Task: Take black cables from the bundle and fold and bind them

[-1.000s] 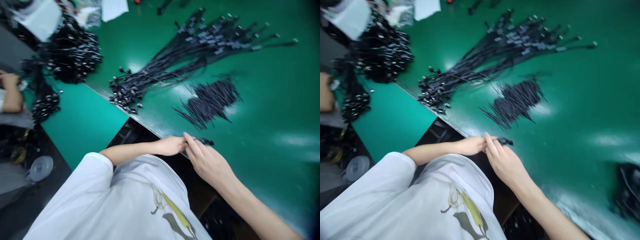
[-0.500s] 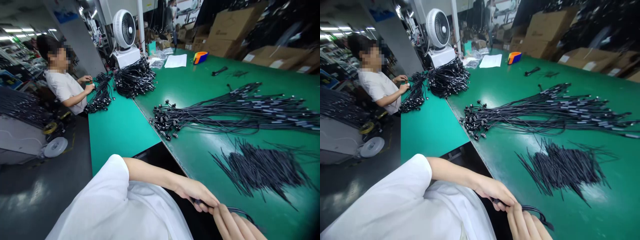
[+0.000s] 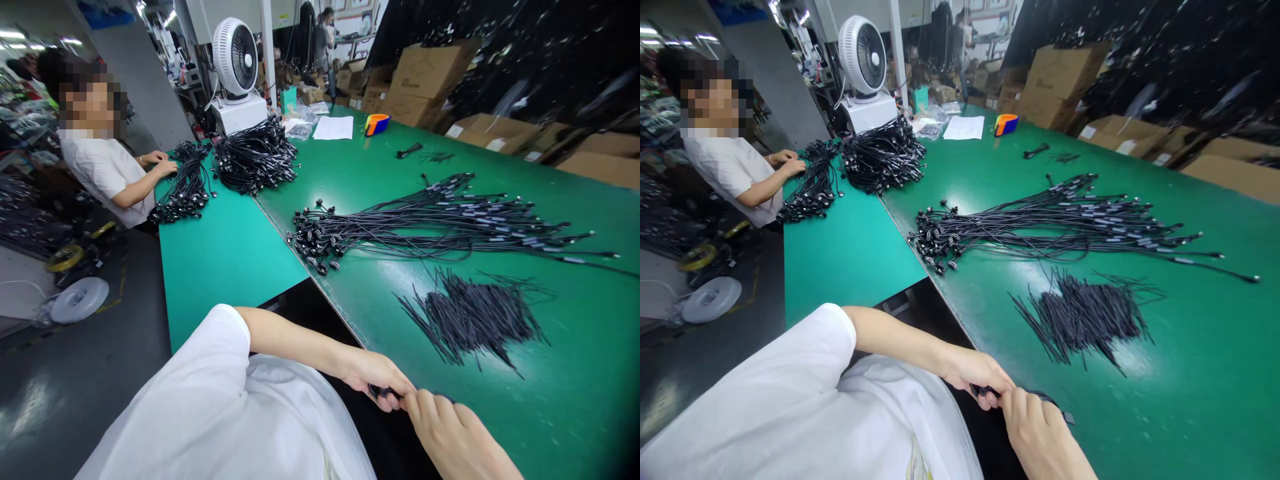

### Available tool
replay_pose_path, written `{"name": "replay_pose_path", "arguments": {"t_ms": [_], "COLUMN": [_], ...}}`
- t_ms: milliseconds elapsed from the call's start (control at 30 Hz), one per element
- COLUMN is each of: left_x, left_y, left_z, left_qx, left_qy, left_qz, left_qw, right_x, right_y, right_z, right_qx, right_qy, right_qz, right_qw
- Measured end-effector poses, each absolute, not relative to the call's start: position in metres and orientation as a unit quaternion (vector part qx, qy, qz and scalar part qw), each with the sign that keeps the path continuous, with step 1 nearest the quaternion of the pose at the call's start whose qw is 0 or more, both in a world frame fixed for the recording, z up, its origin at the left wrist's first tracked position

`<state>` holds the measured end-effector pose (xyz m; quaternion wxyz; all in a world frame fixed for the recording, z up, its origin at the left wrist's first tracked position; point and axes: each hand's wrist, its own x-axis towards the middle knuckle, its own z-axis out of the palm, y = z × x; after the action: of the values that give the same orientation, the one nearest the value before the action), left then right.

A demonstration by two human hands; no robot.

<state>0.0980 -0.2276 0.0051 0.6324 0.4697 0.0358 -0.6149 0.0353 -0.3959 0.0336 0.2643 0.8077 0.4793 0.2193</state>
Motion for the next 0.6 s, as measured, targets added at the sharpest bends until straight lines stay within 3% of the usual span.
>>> {"name": "replay_pose_path", "arguments": {"t_ms": [100, 267, 400, 500, 600], "left_x": [0.089, 0.089, 0.099, 0.106, 0.108], "left_y": [-0.233, -0.245, -0.247, -0.238, -0.225], "left_z": [0.007, 0.005, 0.005, 0.015, 0.027], "left_qx": [0.547, 0.533, 0.441, 0.491, 0.599], "left_qy": [0.005, 0.015, 0.059, -0.050, -0.231], "left_qz": [-0.551, -0.469, -0.427, -0.361, -0.295], "left_qw": [0.630, 0.704, 0.787, 0.791, 0.708], "right_x": [0.037, 0.045, 0.042, 0.040, 0.043], "right_y": [-0.396, -0.409, -0.399, -0.393, -0.398], "right_z": [0.030, 0.025, 0.024, 0.019, 0.018], "right_qx": [0.834, 0.911, 0.965, 0.903, 0.861], "right_qy": [0.446, 0.360, 0.104, -0.044, -0.081], "right_qz": [0.228, 0.195, 0.124, 0.052, -0.009], "right_qw": [0.232, 0.053, -0.206, -0.424, -0.502]}}
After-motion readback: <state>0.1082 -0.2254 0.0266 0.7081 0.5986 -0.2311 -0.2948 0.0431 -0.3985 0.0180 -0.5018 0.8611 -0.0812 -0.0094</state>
